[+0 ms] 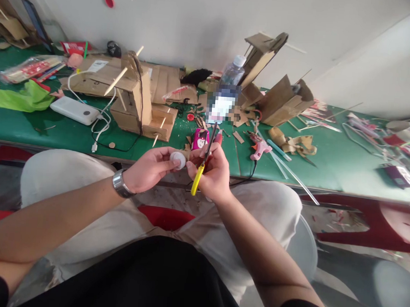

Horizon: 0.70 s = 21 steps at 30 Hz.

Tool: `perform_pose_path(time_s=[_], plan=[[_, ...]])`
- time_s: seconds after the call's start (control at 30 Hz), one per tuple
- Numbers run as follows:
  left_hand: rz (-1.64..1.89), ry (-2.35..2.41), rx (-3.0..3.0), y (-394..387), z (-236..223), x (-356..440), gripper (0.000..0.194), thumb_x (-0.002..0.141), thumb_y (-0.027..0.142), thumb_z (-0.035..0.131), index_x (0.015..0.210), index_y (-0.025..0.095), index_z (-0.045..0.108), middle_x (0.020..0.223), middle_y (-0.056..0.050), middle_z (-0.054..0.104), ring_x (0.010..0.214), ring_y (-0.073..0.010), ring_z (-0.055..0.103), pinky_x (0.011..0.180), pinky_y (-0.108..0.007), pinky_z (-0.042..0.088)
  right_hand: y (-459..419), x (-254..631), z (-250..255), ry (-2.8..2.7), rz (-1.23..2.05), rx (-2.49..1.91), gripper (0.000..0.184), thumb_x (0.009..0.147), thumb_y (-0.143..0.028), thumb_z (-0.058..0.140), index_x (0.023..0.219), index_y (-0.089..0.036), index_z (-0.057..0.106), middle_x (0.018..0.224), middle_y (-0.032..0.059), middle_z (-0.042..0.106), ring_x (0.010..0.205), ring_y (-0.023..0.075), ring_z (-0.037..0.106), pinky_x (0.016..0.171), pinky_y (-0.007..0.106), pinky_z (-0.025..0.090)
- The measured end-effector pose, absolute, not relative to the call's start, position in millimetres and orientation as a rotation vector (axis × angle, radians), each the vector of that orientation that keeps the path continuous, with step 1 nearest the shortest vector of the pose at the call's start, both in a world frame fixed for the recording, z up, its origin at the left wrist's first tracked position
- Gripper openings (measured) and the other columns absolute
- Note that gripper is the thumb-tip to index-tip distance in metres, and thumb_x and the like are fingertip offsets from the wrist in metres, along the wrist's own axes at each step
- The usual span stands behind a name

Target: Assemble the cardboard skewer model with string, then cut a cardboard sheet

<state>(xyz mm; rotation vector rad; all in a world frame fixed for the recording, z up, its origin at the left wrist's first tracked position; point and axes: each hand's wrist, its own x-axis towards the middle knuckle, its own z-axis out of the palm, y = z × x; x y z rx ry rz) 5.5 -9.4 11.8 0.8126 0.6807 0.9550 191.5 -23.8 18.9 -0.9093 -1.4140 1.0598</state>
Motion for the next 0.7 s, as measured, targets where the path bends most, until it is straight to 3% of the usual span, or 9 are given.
perform_pose_path(time_s=[0.37,0.57,0.7], plan=[[1.068,0.84,1.209,-8.3,8.2,4.7,0.035,0.077,0.039,0.092,0.097,0.016,0.075,0.092,-0.005,0.078,0.083,-0.016,0.07,0.079,-0.029,0.057,-25.0,191.2,10.6,-1.406,0.935,-0.948,0.042,0.076,-0.026,0.086,0.093,-0.025,0.048,0.084,-0.0044,0.06,0.062,0.0087,0.048,0.055,0.023,0.04],[1.207,0.95,1.385,-5.2,17.2,-5.2,0.027,0.085,0.038,0.085,0.098,0.017,0.074,0.09,-0.005,0.077,0.082,-0.0155,0.069,0.076,-0.027,0.056,-20.9,194.9,17.7,-1.394,1.097,-0.966,0.04,0.084,-0.038,0.083,0.099,-0.025,0.048,0.085,-0.0032,0.057,0.07,0.0118,0.053,0.065,0.026,0.047],[1.388,0.921,1.223,8.8,21.3,-17.1,0.025,0.082,0.034,0.088,0.097,0.018,0.076,0.09,-0.005,0.076,0.081,-0.0142,0.068,0.077,-0.025,0.056,-23.1,202.6,22.4,-1.534,1.248,-0.951,0.038,0.092,-0.051,0.075,0.1,-0.024,0.05,0.085,-0.0028,0.049,0.071,0.0123,0.044,0.064,0.027,0.041]])
